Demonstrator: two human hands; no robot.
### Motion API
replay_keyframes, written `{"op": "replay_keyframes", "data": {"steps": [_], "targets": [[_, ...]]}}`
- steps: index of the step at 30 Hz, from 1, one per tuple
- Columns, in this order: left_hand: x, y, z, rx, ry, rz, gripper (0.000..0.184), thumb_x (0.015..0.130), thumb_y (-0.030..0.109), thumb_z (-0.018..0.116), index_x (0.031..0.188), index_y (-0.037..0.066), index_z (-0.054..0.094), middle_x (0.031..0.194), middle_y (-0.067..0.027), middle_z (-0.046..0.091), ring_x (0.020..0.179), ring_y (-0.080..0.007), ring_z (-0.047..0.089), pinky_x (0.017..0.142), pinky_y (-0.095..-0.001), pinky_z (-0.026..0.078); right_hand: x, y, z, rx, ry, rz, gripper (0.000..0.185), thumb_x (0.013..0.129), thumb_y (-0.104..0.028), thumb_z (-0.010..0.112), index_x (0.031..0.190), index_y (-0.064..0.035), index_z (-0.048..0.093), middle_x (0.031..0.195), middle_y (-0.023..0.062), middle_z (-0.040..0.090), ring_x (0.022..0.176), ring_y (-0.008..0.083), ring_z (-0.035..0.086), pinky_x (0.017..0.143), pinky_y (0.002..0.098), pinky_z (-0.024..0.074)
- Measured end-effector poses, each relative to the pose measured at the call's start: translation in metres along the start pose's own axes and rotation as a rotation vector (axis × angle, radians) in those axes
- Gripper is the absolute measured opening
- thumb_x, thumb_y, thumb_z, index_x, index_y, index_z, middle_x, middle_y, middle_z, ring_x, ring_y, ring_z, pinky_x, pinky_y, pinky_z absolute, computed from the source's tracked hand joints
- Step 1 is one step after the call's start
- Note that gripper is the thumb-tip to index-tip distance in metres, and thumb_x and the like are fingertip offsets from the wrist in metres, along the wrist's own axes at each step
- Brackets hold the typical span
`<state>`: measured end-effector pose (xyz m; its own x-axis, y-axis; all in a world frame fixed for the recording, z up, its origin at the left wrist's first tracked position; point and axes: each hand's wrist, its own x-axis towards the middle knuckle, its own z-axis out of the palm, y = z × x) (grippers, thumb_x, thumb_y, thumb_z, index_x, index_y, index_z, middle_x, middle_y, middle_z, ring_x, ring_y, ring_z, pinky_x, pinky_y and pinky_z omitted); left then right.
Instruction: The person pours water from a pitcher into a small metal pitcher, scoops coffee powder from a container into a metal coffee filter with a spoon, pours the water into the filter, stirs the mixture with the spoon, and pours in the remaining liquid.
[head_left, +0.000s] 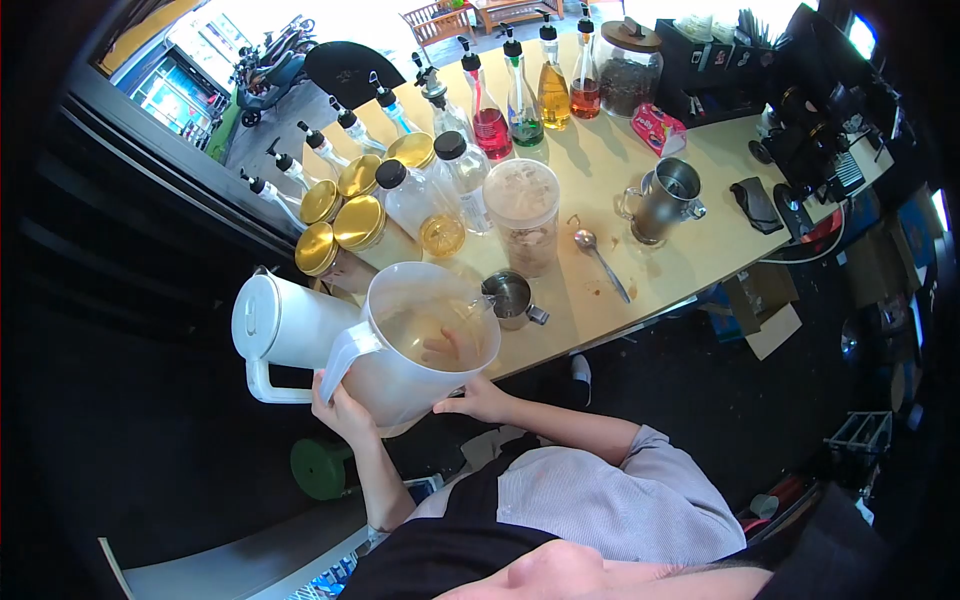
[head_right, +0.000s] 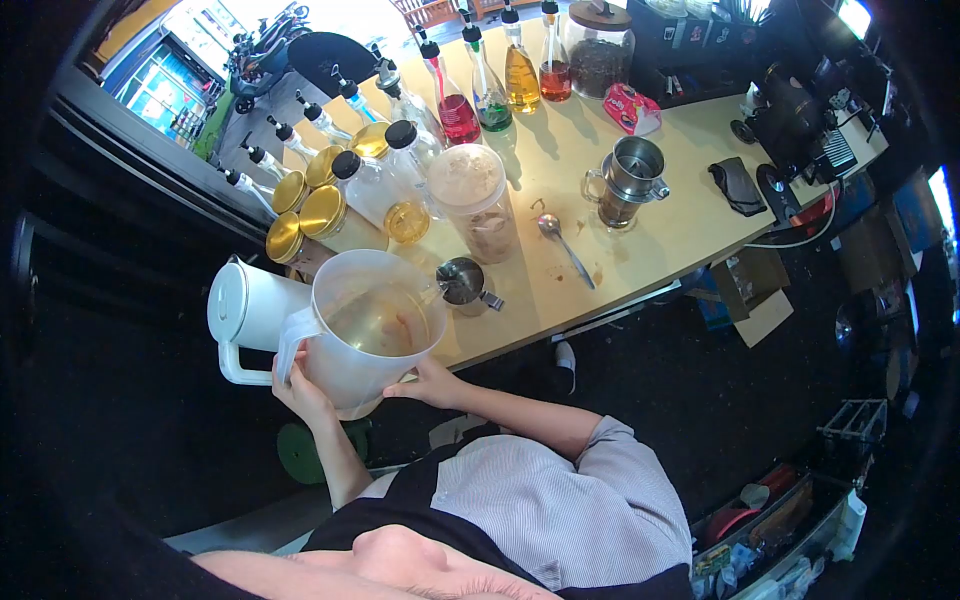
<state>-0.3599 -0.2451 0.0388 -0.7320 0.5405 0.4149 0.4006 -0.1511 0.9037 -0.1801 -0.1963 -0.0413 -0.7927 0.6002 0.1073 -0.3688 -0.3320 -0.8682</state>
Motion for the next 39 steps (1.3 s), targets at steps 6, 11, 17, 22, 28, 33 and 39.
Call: {"op": "replay_keyframes", "data": {"steps": [6,11,17,22,28,33,39], "targets": [[0.000,-0.001,0.000,0.024,-0.002,-0.001,0.029,0.093,0.013,0.044,0.077,-0.006,0.057,0.072,-0.0074,0.059,0.070,-0.0134,0.052,0.068,-0.0276,0.040,0.001,0.005,-0.001,-0.037,0.030,-0.060,0.116,0.070,-0.033,0.078,0.141,-0.0091,-0.011,0.144,0.0184,0.018,0.131,0.0299,0.029,0.105,0.0444,0.0286],[0.000,0.001,0.002,0.024,0.005,0.005,0.029,0.094,0.014,0.045,0.077,-0.006,0.057,0.071,-0.0072,0.059,0.069,-0.0132,0.051,0.067,-0.0273,0.040,0.001,0.006,0.001,-0.010,0.077,-0.103,0.116,0.071,-0.033,0.077,0.141,-0.0093,-0.012,0.144,0.0184,0.018,0.131,0.0301,0.028,0.104,0.0448,0.0294],[0.000,-0.001,0.001,0.040,0.000,0.000,0.030,0.094,0.015,0.045,0.075,-0.006,0.056,0.069,-0.0067,0.057,0.067,-0.0129,0.050,0.066,-0.0276,0.039,0.001,0.005,0.001,-0.039,0.074,-0.100,0.117,0.070,-0.035,0.078,0.141,-0.0085,-0.012,0.144,0.0197,0.019,0.132,0.0301,0.028,0.105,0.0448,0.0284],[0.000,-0.002,0.002,0.044,0.001,-0.012,0.031,0.094,0.016,0.044,0.075,-0.006,0.055,0.069,-0.0068,0.057,0.067,-0.0129,0.049,0.064,-0.0278,0.039,0.000,0.007,-0.001,0.047,0.048,-0.101,0.117,0.072,-0.022,0.077,0.141,-0.0059,-0.017,0.148,0.0135,0.000,0.137,0.0246,0.011,0.109,0.0438,0.0224],[0.000,-0.004,0.001,0.040,-0.002,0.002,0.031,0.094,0.016,0.045,0.075,-0.006,0.055,0.069,-0.0070,0.057,0.067,-0.0129,0.049,0.064,-0.0279,0.039,0.001,0.010,-0.002,0.038,0.042,-0.108,0.117,0.072,-0.021,0.077,0.141,-0.0062,-0.017,0.148,0.0128,-0.006,0.138,0.0247,0.008,0.110,0.0447,0.0213],[0.000,-0.005,0.001,0.020,0.014,-0.008,0.030,0.094,0.015,0.044,0.076,-0.007,0.056,0.069,-0.0072,0.058,0.067,-0.0128,0.050,0.064,-0.0276,0.040,0.000,0.009,-0.001,0.029,0.062,-0.119,0.114,0.072,-0.021,0.077,0.142,-0.0055,-0.013,0.148,0.0132,-0.001,0.137,0.0245,0.011,0.109,0.0444,0.0224],[0.000,-0.001,0.002,0.038,0.000,0.027,0.030,0.094,0.014,0.044,0.075,-0.006,0.056,0.069,-0.0067,0.057,0.067,-0.0125,0.050,0.064,-0.0275,0.039,-0.001,0.002,0.001,-0.006,0.065,-0.091,0.117,0.070,-0.036,0.078,0.141,-0.0096,-0.011,0.144,0.0200,0.017,0.133,0.0300,0.026,0.105,0.0453,0.0286]]}}
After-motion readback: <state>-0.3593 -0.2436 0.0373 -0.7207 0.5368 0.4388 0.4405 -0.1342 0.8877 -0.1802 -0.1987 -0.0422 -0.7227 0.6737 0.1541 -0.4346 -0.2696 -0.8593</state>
